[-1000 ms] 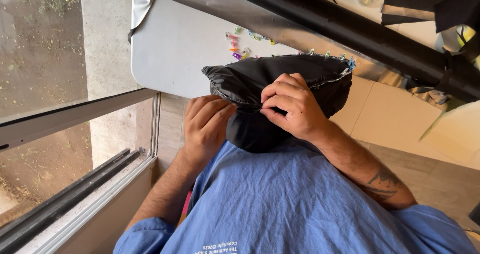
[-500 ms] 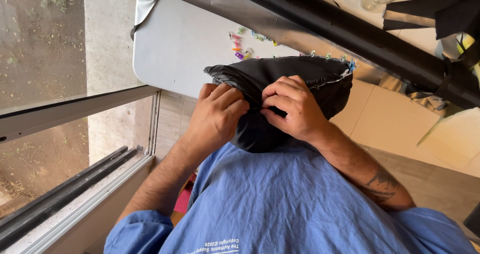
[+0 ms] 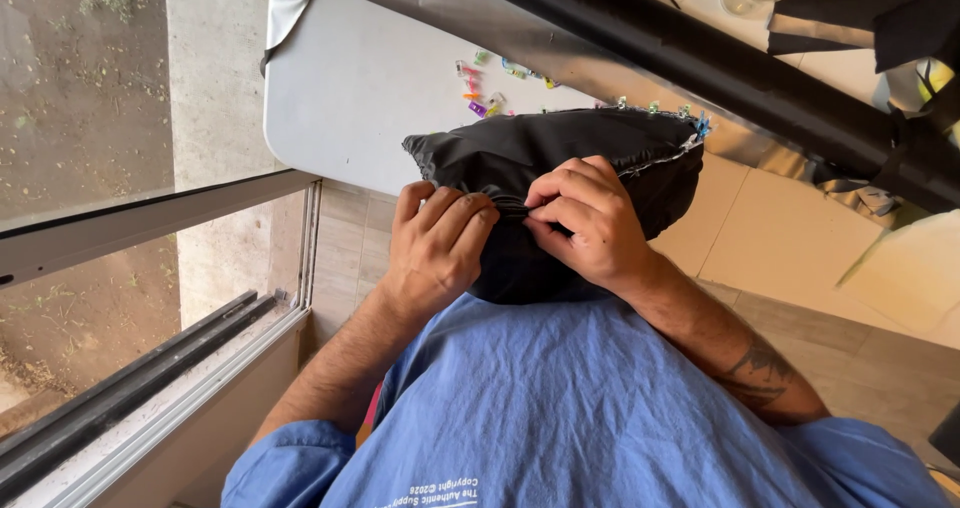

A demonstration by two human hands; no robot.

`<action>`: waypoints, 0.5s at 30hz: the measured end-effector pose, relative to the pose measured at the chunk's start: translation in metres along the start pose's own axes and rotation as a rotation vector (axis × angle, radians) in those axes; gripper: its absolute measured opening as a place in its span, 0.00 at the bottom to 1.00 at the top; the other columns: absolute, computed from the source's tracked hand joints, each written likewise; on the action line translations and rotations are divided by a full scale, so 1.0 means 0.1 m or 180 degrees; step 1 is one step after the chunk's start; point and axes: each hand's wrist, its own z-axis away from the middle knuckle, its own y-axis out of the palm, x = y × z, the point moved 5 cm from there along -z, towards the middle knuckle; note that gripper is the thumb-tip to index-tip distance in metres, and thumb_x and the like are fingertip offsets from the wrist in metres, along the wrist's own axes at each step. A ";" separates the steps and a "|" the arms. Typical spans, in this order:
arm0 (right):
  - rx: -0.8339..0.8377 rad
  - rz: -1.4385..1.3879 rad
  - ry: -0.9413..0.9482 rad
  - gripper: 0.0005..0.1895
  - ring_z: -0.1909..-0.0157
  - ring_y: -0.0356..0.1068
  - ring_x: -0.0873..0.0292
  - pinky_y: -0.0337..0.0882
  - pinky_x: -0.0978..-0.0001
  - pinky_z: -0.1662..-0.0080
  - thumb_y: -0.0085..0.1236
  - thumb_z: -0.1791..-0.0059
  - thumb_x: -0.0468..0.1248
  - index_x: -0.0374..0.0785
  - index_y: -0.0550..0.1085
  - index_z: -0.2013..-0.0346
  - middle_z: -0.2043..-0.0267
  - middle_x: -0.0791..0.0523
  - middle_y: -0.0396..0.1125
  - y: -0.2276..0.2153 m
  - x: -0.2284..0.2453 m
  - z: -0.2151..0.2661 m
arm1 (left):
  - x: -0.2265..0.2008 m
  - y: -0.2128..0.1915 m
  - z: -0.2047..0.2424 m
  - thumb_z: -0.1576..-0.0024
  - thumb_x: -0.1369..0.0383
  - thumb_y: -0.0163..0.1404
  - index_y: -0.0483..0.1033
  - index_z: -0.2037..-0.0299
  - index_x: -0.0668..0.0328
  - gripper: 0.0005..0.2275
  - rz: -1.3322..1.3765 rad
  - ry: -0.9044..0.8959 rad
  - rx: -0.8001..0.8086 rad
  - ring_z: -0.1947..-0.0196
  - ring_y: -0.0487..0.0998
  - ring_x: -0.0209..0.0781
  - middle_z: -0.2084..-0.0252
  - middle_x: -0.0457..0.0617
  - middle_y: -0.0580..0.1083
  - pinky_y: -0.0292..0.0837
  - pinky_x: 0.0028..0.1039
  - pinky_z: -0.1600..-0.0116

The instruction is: Assembling a fabric bag by pinning seams with clips and turning it inside out to inspect the lining.

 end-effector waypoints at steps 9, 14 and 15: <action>-0.0312 -0.0023 -0.0105 0.10 0.67 0.71 0.52 0.69 0.58 0.59 0.63 0.51 0.26 0.35 0.74 0.76 0.67 0.55 0.73 0.01 0.04 -0.02 | 0.05 -0.10 -0.06 0.33 0.76 0.41 0.79 0.67 0.62 0.14 0.0623 -0.0323 -0.0248 0.72 0.78 0.46 0.71 0.49 0.76 0.65 0.34 0.58; -0.0369 -0.0046 -0.0129 0.08 0.67 0.71 0.53 0.69 0.58 0.58 0.64 0.52 0.25 0.37 0.75 0.74 0.67 0.57 0.74 0.03 0.03 -0.02 | 0.15 -0.03 0.04 0.38 0.77 0.53 0.78 0.62 0.64 0.02 0.1053 -0.0573 -0.0362 0.71 0.78 0.49 0.69 0.49 0.77 0.65 0.37 0.59; -0.0380 -0.0082 -0.0131 0.07 0.68 0.71 0.52 0.69 0.57 0.59 0.64 0.52 0.25 0.37 0.75 0.71 0.67 0.56 0.73 0.03 0.03 -0.03 | 0.16 -0.02 0.04 0.38 0.75 0.54 0.78 0.62 0.63 0.01 0.1109 -0.0576 -0.0401 0.71 0.78 0.49 0.69 0.48 0.78 0.64 0.37 0.59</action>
